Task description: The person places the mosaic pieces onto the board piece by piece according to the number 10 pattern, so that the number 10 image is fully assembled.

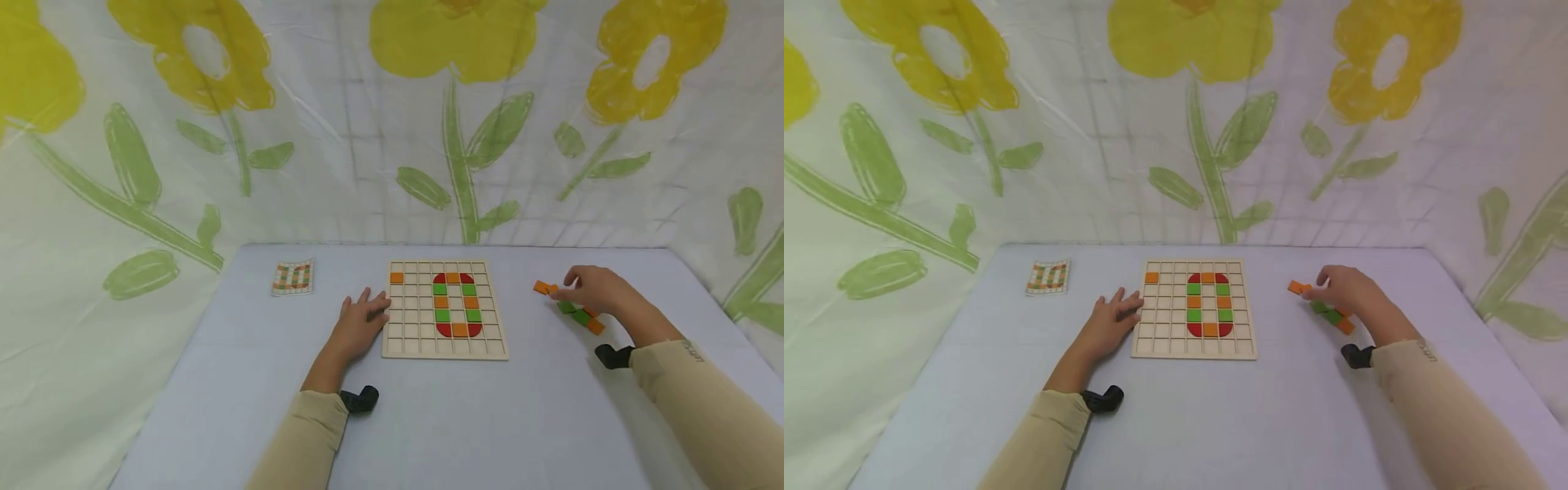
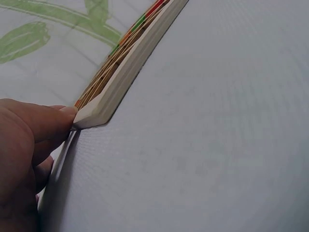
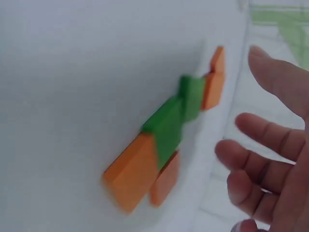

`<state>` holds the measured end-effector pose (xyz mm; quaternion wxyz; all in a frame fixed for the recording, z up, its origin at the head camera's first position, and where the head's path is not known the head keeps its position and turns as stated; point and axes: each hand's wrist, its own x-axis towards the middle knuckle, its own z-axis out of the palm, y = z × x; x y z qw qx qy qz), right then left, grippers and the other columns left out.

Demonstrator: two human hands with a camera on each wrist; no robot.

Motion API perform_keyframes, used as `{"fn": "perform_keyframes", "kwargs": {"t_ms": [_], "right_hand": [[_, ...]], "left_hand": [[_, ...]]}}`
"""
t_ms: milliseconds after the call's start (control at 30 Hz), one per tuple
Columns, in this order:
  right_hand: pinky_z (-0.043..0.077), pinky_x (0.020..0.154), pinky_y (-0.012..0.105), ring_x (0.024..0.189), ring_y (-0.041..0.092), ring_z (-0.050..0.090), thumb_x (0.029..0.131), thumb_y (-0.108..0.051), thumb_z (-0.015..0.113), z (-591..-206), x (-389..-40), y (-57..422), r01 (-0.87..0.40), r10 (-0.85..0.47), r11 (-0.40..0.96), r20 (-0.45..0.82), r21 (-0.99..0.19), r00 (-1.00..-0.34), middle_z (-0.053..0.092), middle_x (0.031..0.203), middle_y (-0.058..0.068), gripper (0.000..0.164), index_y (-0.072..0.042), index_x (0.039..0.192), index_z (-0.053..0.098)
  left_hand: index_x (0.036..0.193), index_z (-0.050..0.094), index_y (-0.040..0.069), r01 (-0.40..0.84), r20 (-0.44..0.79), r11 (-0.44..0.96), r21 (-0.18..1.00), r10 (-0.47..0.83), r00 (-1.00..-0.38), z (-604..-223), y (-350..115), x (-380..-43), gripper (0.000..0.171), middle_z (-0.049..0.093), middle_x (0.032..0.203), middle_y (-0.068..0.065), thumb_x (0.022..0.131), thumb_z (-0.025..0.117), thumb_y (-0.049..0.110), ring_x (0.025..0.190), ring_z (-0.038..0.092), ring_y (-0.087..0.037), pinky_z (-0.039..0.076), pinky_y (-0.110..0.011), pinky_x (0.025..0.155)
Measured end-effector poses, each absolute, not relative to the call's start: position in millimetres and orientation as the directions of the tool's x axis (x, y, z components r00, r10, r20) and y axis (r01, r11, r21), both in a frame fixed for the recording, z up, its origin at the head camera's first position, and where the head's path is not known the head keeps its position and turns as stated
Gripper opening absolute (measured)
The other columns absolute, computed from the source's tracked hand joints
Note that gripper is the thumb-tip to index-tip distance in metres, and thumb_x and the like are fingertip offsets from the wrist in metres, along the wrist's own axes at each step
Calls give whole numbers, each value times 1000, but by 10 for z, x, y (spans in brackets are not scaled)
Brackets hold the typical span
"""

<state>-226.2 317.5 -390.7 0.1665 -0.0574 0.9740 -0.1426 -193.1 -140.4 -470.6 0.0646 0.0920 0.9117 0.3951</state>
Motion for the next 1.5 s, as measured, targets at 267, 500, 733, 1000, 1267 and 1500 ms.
{"fn": "perform_keyframes", "kwargs": {"t_ms": [267, 500, 733, 1000, 1267, 1500], "right_hand": [[50, 64, 35, 78, 23, 55, 86, -42, 72, -4006, -2182, 3194, -89, -178, 959, -329, -268, -927, 66, 93, 13, 46, 2, 100, 68], [37, 61, 28, 72, 17, 47, 88, -27, 72, -4153, -2189, 2995, -185, -286, 912, -246, -365, -926, 55, 79, 3, 35, 1, 109, 69], [42, 59, 29, 71, 17, 51, 86, -26, 74, -4089, -2276, 2454, -266, -328, 879, -97, -396, -940, 60, 79, 2, 27, -4, 102, 72], [55, 82, 43, 94, 24, 62, 90, -32, 72, -4038, -2633, 1472, -397, -454, 811, -35, -429, -891, 67, 105, 9, 33, -7, 112, 72], [54, 92, 45, 109, 29, 62, 93, -32, 68, -4031, -2827, 871, -409, -485, 822, -113, -396, -867, 66, 118, 12, 37, -7, 120, 69], [54, 89, 43, 105, 27, 63, 93, -32, 67, -4087, -2910, 676, -389, -466, 854, -176, -346, -867, 66, 117, 11, 33, -8, 116, 71]], "left_hand": [[136, 60, 17, 132, -25, 652, 747, 225, -974, -4716, -1448, -1943, 38, 44, 151, 9, 99, 60, 27, 152, 16, -15, -7, -42, 125], [135, 61, 18, 120, -25, 648, 752, 210, -977, -4699, -1470, -1919, 38, 45, 150, 9, 98, 61, 27, 152, 17, -15, -6, -42, 125], [135, 61, 17, 120, -20, 647, 753, 205, -979, -4686, -1480, -1916, 38, 46, 150, 9, 98, 61, 25, 152, 17, -15, -6, -42, 125], [134, 62, 15, 138, -11, 631, 763, 226, -974, -4709, -1464, -1921, 37, 46, 149, 7, 98, 61, 24, 152, 18, -17, -5, -42, 125], [135, 61, 17, 126, -31, 643, 756, 227, -973, -4698, -1412, -1893, 38, 45, 150, 8, 99, 60, 26, 152, 17, -17, -5, -43, 126], [136, 60, 15, 161, -14, 654, 739, 253, -967, -4660, -1423, -1896, 38, 45, 151, 5, 99, 60, 24, 152, 17, -21, -3, -46, 126]]}}
